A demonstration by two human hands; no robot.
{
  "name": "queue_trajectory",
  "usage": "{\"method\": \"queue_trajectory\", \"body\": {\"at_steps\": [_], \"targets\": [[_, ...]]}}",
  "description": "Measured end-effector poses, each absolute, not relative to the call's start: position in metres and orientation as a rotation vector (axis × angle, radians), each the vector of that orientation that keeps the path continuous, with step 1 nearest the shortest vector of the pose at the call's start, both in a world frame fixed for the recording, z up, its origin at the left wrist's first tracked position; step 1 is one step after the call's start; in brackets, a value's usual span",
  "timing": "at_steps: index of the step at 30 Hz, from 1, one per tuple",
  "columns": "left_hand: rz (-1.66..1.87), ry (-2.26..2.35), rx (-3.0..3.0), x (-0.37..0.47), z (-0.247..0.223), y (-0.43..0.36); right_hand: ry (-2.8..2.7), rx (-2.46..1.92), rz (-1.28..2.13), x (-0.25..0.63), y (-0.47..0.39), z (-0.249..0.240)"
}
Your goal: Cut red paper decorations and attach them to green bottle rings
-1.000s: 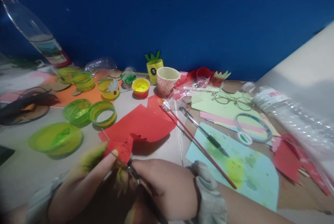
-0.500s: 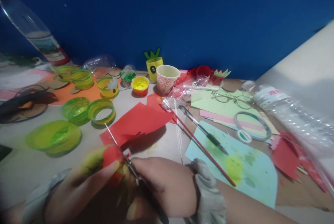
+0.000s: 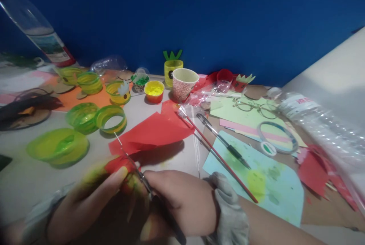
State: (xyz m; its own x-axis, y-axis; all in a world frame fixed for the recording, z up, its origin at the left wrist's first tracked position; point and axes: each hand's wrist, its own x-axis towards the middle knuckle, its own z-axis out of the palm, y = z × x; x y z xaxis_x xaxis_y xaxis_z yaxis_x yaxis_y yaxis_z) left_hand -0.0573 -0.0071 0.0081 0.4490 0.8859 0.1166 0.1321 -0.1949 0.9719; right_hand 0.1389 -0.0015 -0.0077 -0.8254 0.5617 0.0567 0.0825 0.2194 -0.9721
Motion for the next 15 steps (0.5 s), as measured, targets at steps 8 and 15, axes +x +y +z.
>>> {"method": "queue_trajectory", "body": {"at_steps": [8, 15], "targets": [[0.887, 0.856, 1.692, -0.059, 0.008, -0.005, -2.03, -0.598, 1.633, 0.14, -0.003, -0.013], [0.885, 0.874, 1.704, -0.061, 0.008, -0.004, -2.064, -0.498, 1.695, 0.141, 0.008, -0.011]]}}
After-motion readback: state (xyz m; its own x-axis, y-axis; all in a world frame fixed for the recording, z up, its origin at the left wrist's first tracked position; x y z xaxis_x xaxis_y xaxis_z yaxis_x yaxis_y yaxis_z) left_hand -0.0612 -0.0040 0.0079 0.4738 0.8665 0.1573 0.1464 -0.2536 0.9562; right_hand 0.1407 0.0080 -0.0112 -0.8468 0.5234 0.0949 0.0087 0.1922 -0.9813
